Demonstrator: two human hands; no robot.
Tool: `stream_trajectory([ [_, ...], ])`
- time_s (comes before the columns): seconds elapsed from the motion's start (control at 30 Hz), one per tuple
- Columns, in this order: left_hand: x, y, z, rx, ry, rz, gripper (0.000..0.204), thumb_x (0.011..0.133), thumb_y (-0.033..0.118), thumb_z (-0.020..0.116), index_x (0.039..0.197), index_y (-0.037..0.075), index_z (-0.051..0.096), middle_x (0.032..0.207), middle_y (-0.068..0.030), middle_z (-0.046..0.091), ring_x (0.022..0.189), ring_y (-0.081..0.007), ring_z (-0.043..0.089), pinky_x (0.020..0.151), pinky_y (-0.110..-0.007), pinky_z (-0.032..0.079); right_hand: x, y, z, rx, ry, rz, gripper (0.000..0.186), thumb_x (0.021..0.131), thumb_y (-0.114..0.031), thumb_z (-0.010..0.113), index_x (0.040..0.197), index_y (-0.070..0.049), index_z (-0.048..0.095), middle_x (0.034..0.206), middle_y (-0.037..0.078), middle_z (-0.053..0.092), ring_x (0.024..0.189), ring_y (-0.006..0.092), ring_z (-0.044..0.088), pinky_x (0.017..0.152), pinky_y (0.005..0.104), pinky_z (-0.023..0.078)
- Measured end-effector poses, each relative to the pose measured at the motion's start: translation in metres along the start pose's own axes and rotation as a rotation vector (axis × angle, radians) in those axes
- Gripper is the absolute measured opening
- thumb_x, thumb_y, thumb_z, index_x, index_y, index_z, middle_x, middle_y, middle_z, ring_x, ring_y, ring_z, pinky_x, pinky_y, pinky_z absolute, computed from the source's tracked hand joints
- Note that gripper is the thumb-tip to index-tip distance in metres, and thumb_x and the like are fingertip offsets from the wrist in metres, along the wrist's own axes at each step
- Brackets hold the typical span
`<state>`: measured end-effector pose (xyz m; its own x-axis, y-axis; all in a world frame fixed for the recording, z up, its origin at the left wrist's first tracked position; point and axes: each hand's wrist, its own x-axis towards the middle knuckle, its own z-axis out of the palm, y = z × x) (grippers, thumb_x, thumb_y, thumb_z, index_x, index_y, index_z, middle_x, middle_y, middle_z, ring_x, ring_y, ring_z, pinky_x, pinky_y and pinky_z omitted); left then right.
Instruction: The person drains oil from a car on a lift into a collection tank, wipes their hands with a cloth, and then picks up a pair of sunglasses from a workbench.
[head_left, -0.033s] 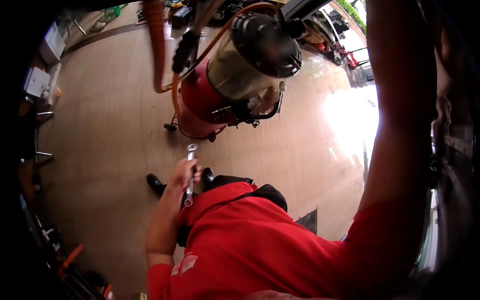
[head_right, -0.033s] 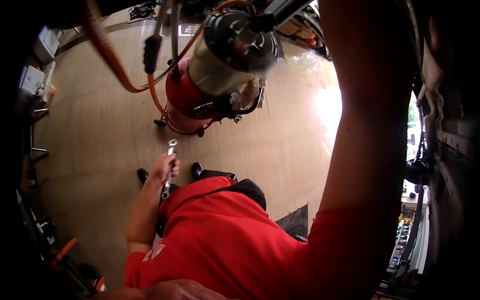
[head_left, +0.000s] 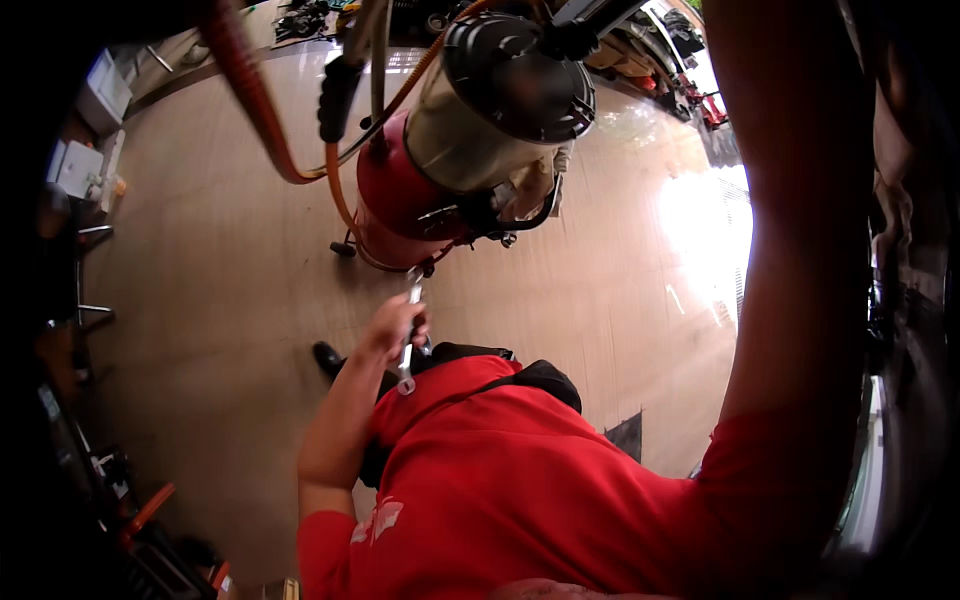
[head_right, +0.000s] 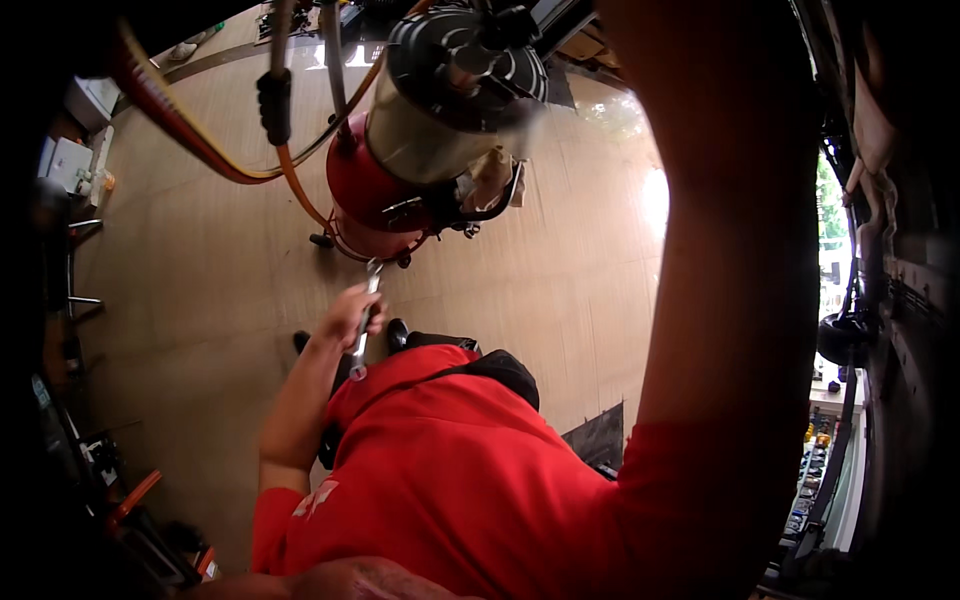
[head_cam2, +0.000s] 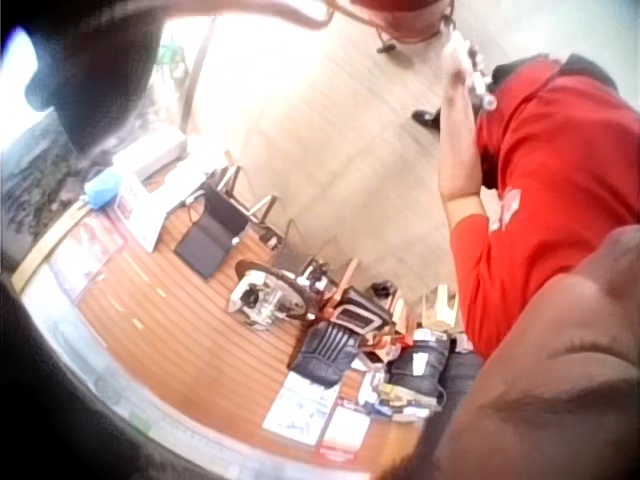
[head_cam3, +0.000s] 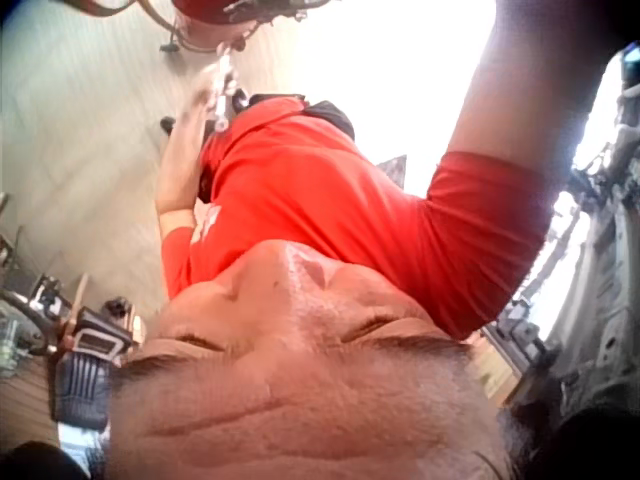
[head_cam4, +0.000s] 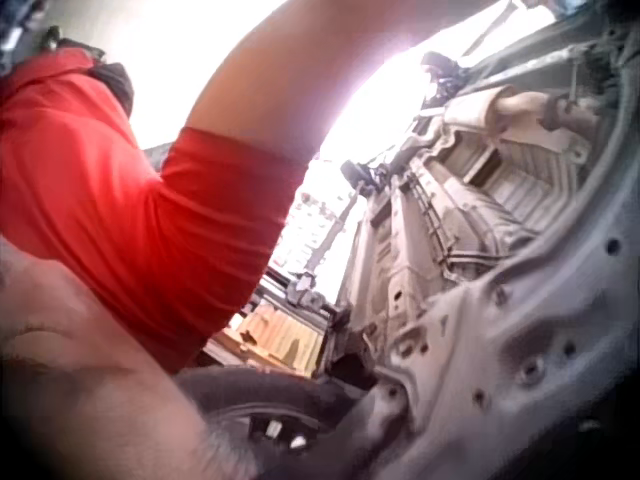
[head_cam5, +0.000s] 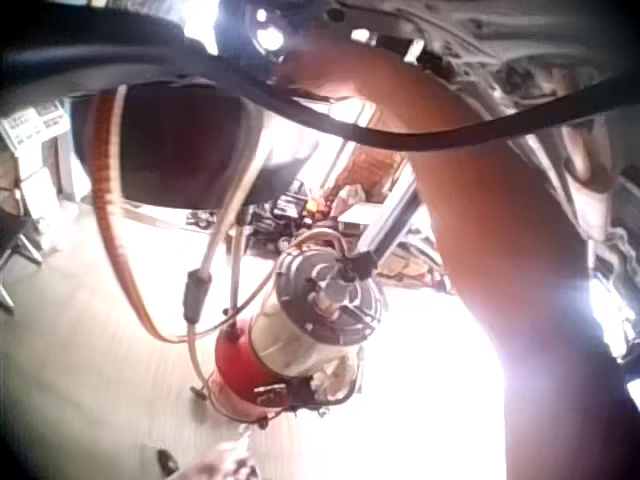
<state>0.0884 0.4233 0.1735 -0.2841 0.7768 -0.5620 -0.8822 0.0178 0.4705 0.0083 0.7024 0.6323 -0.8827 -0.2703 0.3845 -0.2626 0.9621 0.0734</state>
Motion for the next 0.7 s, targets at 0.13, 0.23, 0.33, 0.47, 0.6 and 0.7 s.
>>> stream_trajectory([
  [0.13,0.09,0.014,0.069,0.075,-0.02,0.039,0.009,0.083,0.0,0.044,0.091,0.002,0.043,0.075,-0.0099,0.05,0.058,-0.0153,0.05,0.044,-0.03,0.043,-0.011,0.026,0.006,0.052,0.033,-0.028,0.01,0.08,-0.011,0.058,0.084,-0.006,0.065,0.081,0.01,0.062,0.075,0.0228,0.06,0.068,0.0337,0.049],
  [0.23,0.143,0.026,0.083,0.245,0.001,0.025,0.02,0.081,0.0,0.044,0.101,-0.002,0.05,0.083,-0.0125,0.055,0.063,-0.0196,0.055,0.053,-0.033,0.051,-0.005,0.035,0.014,0.106,0.043,-0.063,0.011,0.079,-0.012,0.058,0.083,-0.006,0.066,0.082,0.01,0.063,0.076,0.0235,0.06,0.068,0.0341,0.049],
  [0.33,0.191,0.036,0.089,0.341,-0.026,0.02,0.017,0.081,0.0,0.045,0.097,-0.003,0.051,0.084,-0.0122,0.054,0.065,-0.0198,0.055,0.053,-0.032,0.051,0.0,0.045,0.016,0.139,0.047,-0.091,0.012,0.079,-0.013,0.058,0.083,-0.006,0.067,0.083,0.011,0.063,0.077,0.0243,0.061,0.069,0.0344,0.049],
  [0.47,0.229,0.041,0.096,0.505,0.095,0.041,0.015,0.077,-0.003,0.046,0.086,-0.004,0.058,0.073,-0.0117,0.057,0.057,-0.0194,0.056,0.051,-0.03,0.049,0.003,0.061,0.017,0.171,0.052,-0.123,0.013,0.079,-0.014,0.058,0.083,-0.006,0.067,0.083,0.011,0.064,0.078,0.0253,0.061,0.069,0.0349,0.049],
  [0.6,0.241,0.045,0.11,0.602,0.19,0.121,0.02,0.074,-0.001,0.044,0.081,-0.004,0.063,0.068,-0.0138,0.061,0.057,-0.022,0.06,0.049,-0.035,0.047,0.009,0.078,0.025,0.22,0.07,-0.168,0.015,0.079,-0.016,0.058,0.082,-0.006,0.068,0.084,0.012,0.065,0.079,0.0263,0.062,0.07,0.0353,0.05],
  [0.7,0.254,0.033,0.106,0.827,0.374,0.27,0.022,0.076,0.005,0.046,0.079,-0.006,0.064,0.072,-0.0204,0.064,0.063,-0.0284,0.063,0.058,-0.04,0.05,0.024,0.085,0.029,0.265,0.092,-0.225,0.016,0.078,-0.017,0.058,0.082,-0.006,0.069,0.085,0.012,0.065,0.08,0.027,0.063,0.071,0.0357,0.05],
])
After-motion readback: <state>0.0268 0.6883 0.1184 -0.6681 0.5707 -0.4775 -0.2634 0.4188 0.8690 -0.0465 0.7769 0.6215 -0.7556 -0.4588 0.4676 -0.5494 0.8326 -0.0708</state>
